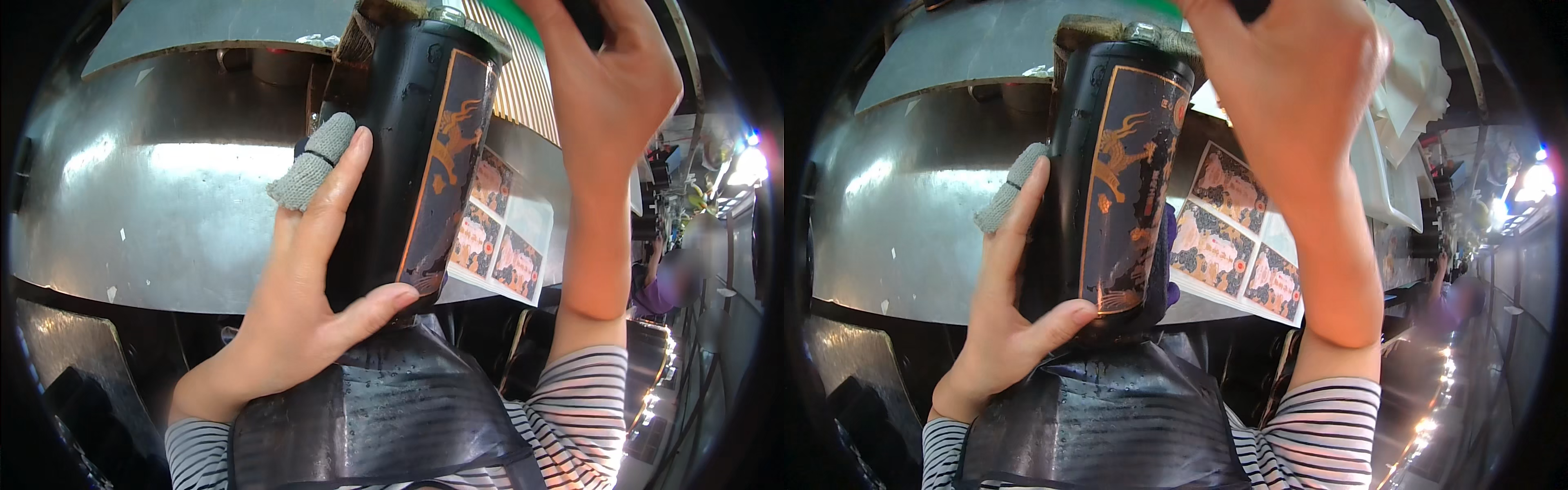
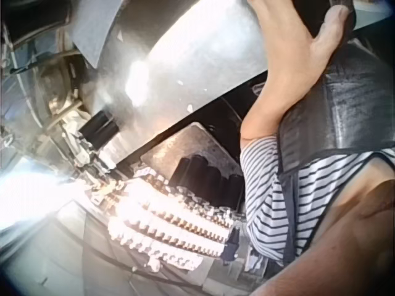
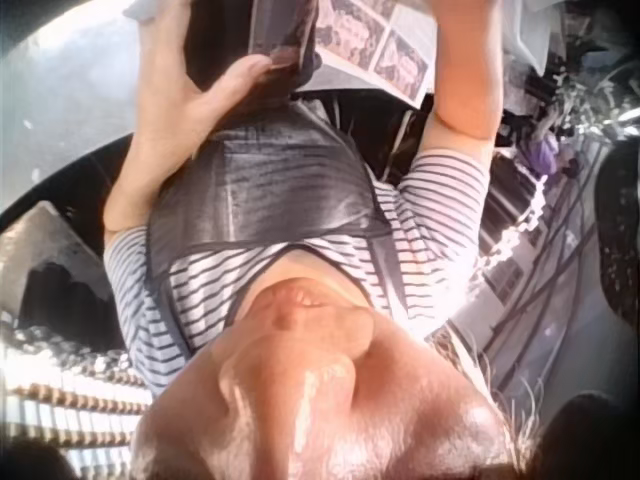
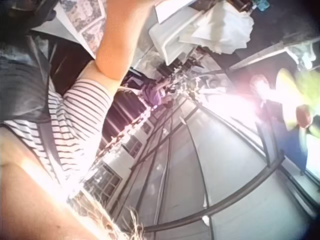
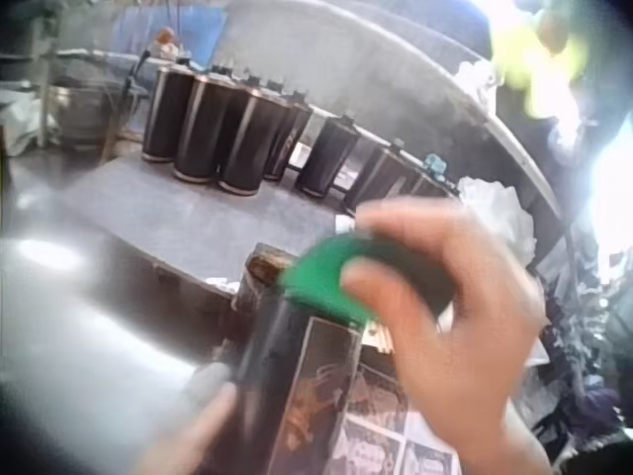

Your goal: The person applies a printed label to a black cylindrical container, smooths it with a green plastic card, and then wraps a thin gold strip around the top and bottom edges. The person repeats this process on multiple cylinders, placing finished ones aside.

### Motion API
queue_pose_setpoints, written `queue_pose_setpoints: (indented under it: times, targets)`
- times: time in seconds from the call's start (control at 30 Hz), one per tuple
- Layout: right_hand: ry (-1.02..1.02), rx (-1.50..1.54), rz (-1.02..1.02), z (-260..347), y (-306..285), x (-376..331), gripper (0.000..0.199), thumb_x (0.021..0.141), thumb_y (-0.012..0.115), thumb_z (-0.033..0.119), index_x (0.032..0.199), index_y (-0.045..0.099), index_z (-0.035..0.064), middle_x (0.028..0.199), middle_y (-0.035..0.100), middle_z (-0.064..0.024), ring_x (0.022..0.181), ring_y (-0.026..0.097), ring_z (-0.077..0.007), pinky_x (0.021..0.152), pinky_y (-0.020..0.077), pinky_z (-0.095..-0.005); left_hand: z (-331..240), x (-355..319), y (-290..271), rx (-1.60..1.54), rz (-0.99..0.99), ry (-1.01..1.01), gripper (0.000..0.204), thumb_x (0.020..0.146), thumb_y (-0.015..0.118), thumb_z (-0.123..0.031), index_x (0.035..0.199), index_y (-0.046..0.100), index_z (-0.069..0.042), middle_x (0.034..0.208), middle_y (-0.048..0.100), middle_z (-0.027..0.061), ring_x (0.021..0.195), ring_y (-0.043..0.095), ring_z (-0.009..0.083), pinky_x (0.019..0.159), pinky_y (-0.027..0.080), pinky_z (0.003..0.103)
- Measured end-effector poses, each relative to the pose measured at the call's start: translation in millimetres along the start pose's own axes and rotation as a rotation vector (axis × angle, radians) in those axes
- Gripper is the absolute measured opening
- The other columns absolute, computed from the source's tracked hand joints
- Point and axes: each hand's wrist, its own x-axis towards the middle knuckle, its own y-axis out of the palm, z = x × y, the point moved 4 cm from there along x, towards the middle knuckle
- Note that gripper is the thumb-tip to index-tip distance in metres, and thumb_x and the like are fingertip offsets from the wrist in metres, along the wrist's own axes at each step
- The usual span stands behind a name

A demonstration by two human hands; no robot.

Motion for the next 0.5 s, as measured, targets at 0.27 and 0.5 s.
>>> queue_pose_setpoints:
  times: [0.27,0.5]
  targets:
    - [-0.181,0.759,0.731,68,-2,-41,0.033,0.101,0.034,0.017,0.124,0.044,-0.0034,0.104,0.064,-0.0111,0.084,0.064,-0.0064,0.068,0.0534,-0.0187,17,-7,-25,-0.220,-0.372,0.039,0.042,0.096,0.042,-0.018,0.133,0.045,0.002,0.134,0.048,0.0171,0.126,0.045,0.0263,0.110,0.030,0.040]
    - [0.025,0.091,0.803,29,-2,-129,0.032,0.095,0.045,0.010,0.126,0.048,0.0012,0.112,0.059,-0.0104,0.095,0.061,-0.0119,0.073,0.0534,-0.0234,18,-13,-20,-0.196,-0.377,-0.001,0.037,0.095,0.040,-0.007,0.129,0.047,0.007,0.128,0.053,0.0173,0.122,0.049,0.0239,0.106,0.034,0.035]
